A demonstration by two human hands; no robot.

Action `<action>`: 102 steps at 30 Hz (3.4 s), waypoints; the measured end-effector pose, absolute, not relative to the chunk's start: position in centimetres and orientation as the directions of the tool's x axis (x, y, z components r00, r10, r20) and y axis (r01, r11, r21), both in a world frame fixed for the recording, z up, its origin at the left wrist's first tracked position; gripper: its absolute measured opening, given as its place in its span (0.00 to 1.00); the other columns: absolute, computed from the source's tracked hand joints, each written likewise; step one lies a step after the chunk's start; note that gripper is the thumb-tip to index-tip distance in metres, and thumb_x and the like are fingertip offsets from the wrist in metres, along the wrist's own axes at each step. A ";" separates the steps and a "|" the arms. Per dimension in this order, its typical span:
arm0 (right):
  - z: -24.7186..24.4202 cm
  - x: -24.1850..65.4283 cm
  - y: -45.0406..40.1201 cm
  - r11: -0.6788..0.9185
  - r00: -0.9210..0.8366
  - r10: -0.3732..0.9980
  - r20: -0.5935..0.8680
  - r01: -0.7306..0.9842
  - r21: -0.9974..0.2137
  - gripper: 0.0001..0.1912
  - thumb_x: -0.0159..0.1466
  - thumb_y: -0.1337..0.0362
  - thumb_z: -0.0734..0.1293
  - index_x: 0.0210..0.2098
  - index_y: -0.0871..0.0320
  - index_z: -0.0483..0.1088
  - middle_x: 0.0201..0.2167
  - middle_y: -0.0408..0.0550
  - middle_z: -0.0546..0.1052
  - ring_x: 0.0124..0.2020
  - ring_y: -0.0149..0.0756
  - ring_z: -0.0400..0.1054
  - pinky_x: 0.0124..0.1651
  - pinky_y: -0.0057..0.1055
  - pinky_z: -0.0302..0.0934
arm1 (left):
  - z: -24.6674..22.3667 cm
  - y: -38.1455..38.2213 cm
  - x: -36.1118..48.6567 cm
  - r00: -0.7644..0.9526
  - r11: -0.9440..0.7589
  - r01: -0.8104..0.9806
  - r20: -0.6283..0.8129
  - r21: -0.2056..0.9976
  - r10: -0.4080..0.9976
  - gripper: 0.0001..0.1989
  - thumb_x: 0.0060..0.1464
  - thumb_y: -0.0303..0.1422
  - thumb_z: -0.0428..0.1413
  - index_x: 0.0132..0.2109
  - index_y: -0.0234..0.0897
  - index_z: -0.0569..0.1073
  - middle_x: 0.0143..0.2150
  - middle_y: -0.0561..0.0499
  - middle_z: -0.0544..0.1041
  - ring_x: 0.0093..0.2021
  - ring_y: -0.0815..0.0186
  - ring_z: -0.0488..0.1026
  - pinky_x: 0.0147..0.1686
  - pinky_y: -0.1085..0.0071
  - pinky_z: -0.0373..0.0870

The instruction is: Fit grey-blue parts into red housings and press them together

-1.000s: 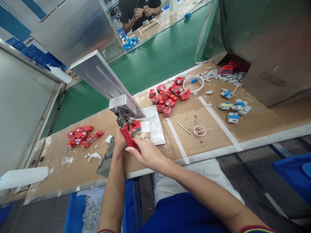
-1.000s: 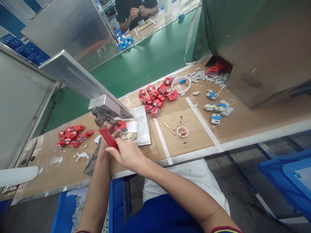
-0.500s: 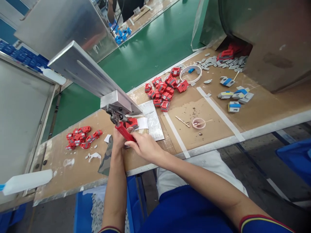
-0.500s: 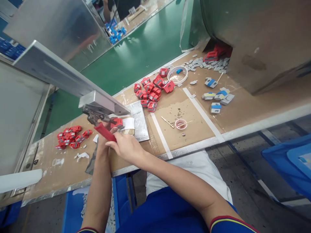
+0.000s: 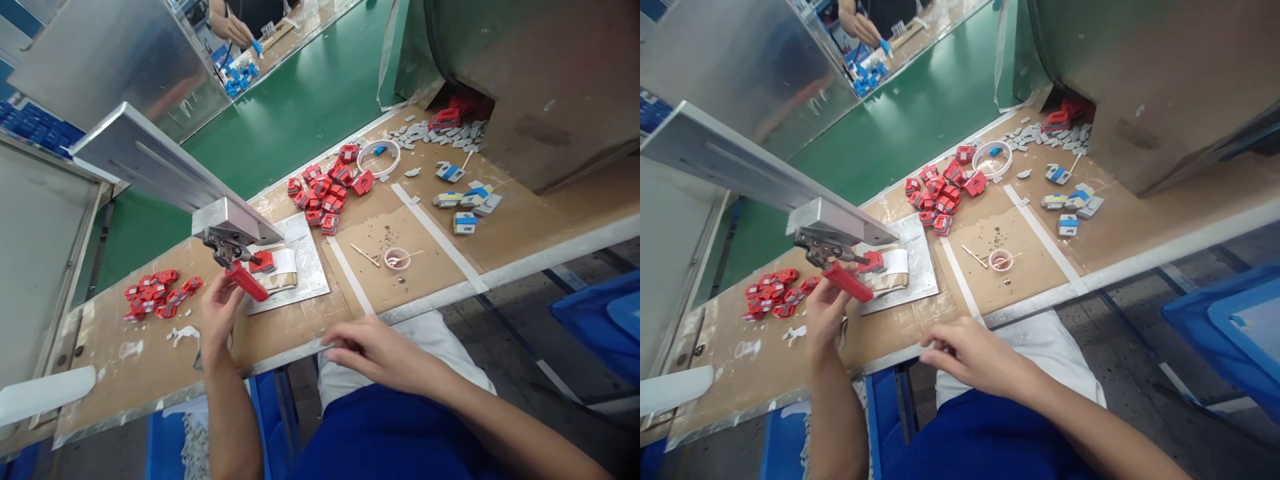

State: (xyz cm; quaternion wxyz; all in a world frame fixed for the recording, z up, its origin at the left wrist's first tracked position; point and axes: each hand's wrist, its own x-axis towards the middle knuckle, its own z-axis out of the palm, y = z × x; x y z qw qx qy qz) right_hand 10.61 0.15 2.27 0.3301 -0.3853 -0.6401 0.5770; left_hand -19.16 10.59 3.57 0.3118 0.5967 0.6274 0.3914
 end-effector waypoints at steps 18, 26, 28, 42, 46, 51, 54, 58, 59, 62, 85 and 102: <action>-3.5 28.1 4.3 -0.103 0.390 0.870 0.303 0.743 -0.662 0.27 0.65 0.48 0.69 0.56 0.58 0.68 0.50 0.57 0.71 0.37 0.40 0.70 0.47 0.42 0.68 | 0.5 1.0 -11.3 -0.214 0.104 0.530 0.014 0.842 0.977 0.18 0.52 0.49 0.62 0.32 0.37 0.79 0.16 0.59 0.60 0.18 0.72 0.55 0.18 0.76 0.54; -3.6 28.0 5.0 -0.176 0.497 0.851 0.169 0.573 -0.800 0.20 0.66 0.49 0.65 0.47 0.59 0.72 0.39 0.54 0.78 0.35 0.41 0.72 0.43 0.40 0.69 | -0.5 0.7 -10.8 0.030 -0.087 0.536 0.084 0.840 0.996 0.14 0.58 0.43 0.60 0.33 0.38 0.80 0.19 0.56 0.71 0.17 0.71 0.64 0.18 0.77 0.60; -3.5 28.5 4.5 -0.176 0.537 0.836 0.113 0.458 -0.871 0.22 0.65 0.48 0.66 0.47 0.60 0.72 0.38 0.54 0.79 0.35 0.40 0.73 0.42 0.38 0.70 | -0.3 0.8 -10.2 0.085 -0.109 0.505 0.077 0.856 0.993 0.13 0.60 0.42 0.59 0.33 0.38 0.80 0.20 0.55 0.73 0.17 0.71 0.66 0.18 0.77 0.62; 1.7 25.5 9.0 0.202 0.047 0.907 0.419 0.825 -0.528 0.12 0.71 0.60 0.61 0.49 0.53 0.75 0.43 0.53 0.75 0.43 0.43 0.72 0.50 0.41 0.67 | -0.3 2.0 -8.6 0.186 -0.166 0.518 0.079 0.839 0.979 0.13 0.62 0.38 0.56 0.35 0.37 0.80 0.27 0.50 0.81 0.23 0.66 0.73 0.23 0.74 0.66; 4.2 20.7 16.2 0.560 -0.521 0.826 0.216 0.714 -0.420 0.13 0.71 0.68 0.62 0.48 0.52 0.76 0.50 0.51 0.75 0.46 0.40 0.72 0.47 0.34 0.63 | -0.9 1.8 -8.7 0.174 -0.143 0.498 0.063 0.855 0.983 0.13 0.63 0.38 0.55 0.36 0.37 0.80 0.27 0.50 0.80 0.24 0.67 0.72 0.24 0.73 0.65; 3.2 16.3 21.0 0.651 -0.665 0.747 0.011 0.728 -0.213 0.12 0.65 0.73 0.69 0.46 0.54 0.78 0.51 0.52 0.74 0.41 0.37 0.70 0.38 0.30 0.58 | -1.1 1.0 -9.2 0.131 -0.150 0.447 0.102 0.882 0.986 0.13 0.63 0.37 0.55 0.35 0.36 0.80 0.28 0.49 0.79 0.26 0.66 0.73 0.27 0.73 0.67; 2.5 16.2 21.0 0.678 -0.683 0.730 0.024 0.718 -0.158 0.10 0.65 0.73 0.68 0.44 0.55 0.77 0.52 0.54 0.74 0.44 0.40 0.70 0.39 0.31 0.59 | -1.0 0.7 -9.1 0.148 -0.181 0.433 0.128 0.883 0.981 0.13 0.63 0.36 0.55 0.34 0.36 0.79 0.28 0.49 0.79 0.26 0.66 0.72 0.27 0.72 0.66; 2.2 16.9 20.6 0.703 -0.705 0.707 0.049 0.695 -0.148 0.09 0.68 0.73 0.65 0.41 0.58 0.77 0.53 0.57 0.75 0.51 0.44 0.69 0.47 0.36 0.63 | -0.7 0.7 -8.7 0.215 -0.186 0.422 0.101 0.887 0.971 0.12 0.64 0.36 0.55 0.35 0.35 0.78 0.30 0.47 0.80 0.27 0.67 0.71 0.27 0.72 0.65; 2.3 17.0 20.5 0.705 -0.706 0.706 0.053 0.693 -0.152 0.09 0.68 0.73 0.65 0.40 0.58 0.77 0.53 0.57 0.75 0.52 0.45 0.69 0.50 0.37 0.64 | -0.6 0.7 -8.6 0.228 -0.187 0.417 0.097 0.889 0.969 0.12 0.64 0.36 0.55 0.35 0.35 0.78 0.31 0.47 0.80 0.28 0.66 0.71 0.28 0.72 0.65; 3.4 17.4 19.6 0.685 -0.684 0.725 0.078 0.704 -0.187 0.06 0.67 0.73 0.67 0.37 0.59 0.76 0.54 0.57 0.77 0.52 0.46 0.72 0.54 0.41 0.65 | -0.3 0.8 -8.0 0.252 -0.209 0.409 0.110 0.888 0.962 0.12 0.65 0.35 0.55 0.36 0.35 0.78 0.31 0.47 0.80 0.30 0.66 0.74 0.30 0.72 0.68; -1.3 22.9 2.7 0.034 0.211 0.970 0.120 0.372 -0.927 0.18 0.66 0.54 0.71 0.51 0.56 0.75 0.34 0.47 0.80 0.33 0.36 0.74 0.36 0.32 0.70 | -2.3 2.6 -2.4 0.295 0.015 -0.038 -0.003 0.999 0.956 0.20 0.55 0.33 0.68 0.54 0.36 0.79 0.56 0.39 0.81 0.52 0.58 0.80 0.51 0.67 0.78; -2.6 21.5 4.7 0.058 0.398 0.911 0.104 0.126 -0.990 0.11 0.64 0.54 0.74 0.35 0.56 0.78 0.34 0.49 0.85 0.34 0.38 0.79 0.39 0.35 0.73 | -1.9 3.2 -3.0 0.344 -0.100 0.231 0.014 0.968 0.939 0.18 0.58 0.34 0.65 0.55 0.37 0.78 0.49 0.43 0.83 0.46 0.60 0.81 0.46 0.68 0.76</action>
